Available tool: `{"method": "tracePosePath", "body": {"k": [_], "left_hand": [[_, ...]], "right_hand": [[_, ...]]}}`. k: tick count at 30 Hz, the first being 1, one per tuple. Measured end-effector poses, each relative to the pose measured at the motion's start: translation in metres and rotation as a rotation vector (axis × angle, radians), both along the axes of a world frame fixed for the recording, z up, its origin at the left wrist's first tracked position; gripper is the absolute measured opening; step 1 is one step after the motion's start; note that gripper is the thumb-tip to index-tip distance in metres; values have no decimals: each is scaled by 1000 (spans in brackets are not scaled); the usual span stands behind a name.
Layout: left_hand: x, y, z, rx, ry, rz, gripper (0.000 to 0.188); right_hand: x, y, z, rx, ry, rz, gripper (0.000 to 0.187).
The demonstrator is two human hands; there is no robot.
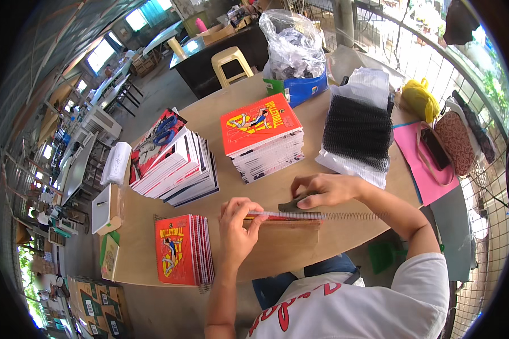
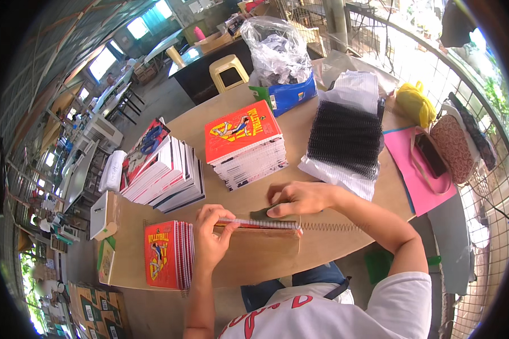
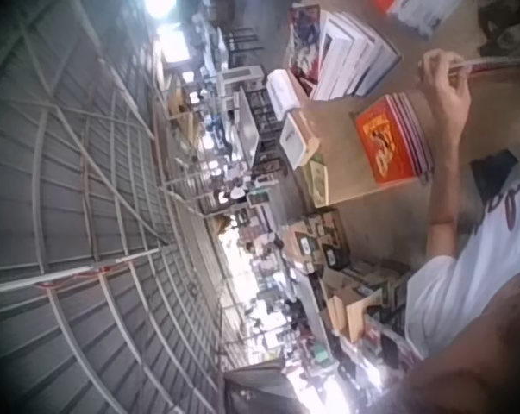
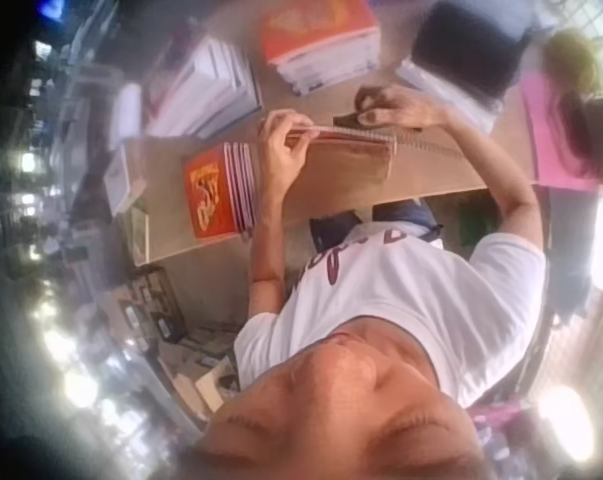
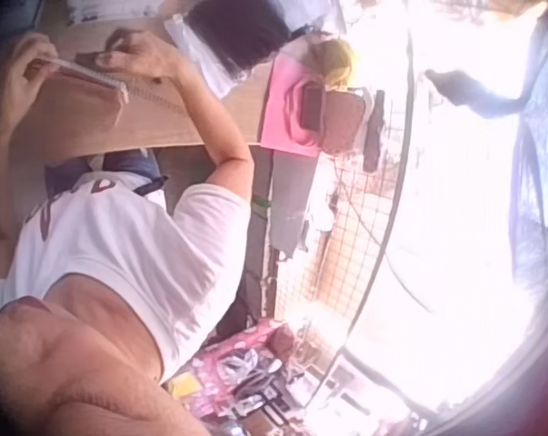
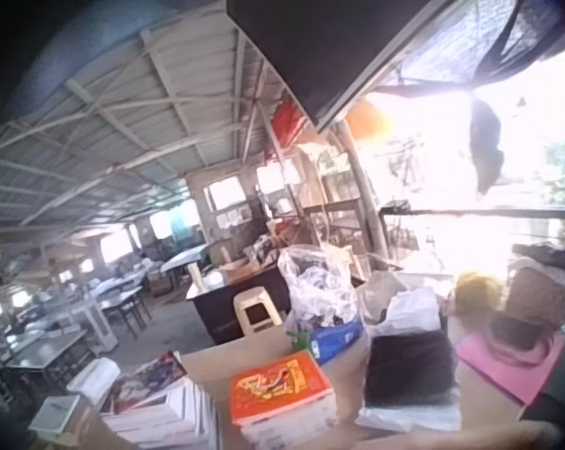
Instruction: The person threads plastic spiral coils through the punched holes of several notebooks and uses pliers to cut and bend the coil ends.
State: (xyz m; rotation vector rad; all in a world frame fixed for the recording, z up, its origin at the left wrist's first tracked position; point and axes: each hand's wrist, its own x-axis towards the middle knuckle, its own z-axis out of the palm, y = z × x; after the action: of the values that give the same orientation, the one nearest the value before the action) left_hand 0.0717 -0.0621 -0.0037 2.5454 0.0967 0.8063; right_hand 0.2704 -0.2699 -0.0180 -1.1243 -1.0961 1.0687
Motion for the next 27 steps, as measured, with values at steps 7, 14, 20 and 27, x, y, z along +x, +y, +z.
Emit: {"method": "tracePosePath", "body": {"k": [7,14,20,27], "left_hand": [[-1,2,0,-117,14,-46,21],[-4,4,-2,-175,22,-65,21],[-5,8,-4,-141,17,-66,23],[-7,12,0,-166,6,-42,22]], "right_hand": [[5,17,5,-297,-730,57,67],[0,27,-3,-170,-543,4,66],[1,35,-6,-76,-458,103,64],[3,48,-3,-308,-751,133,72]]}}
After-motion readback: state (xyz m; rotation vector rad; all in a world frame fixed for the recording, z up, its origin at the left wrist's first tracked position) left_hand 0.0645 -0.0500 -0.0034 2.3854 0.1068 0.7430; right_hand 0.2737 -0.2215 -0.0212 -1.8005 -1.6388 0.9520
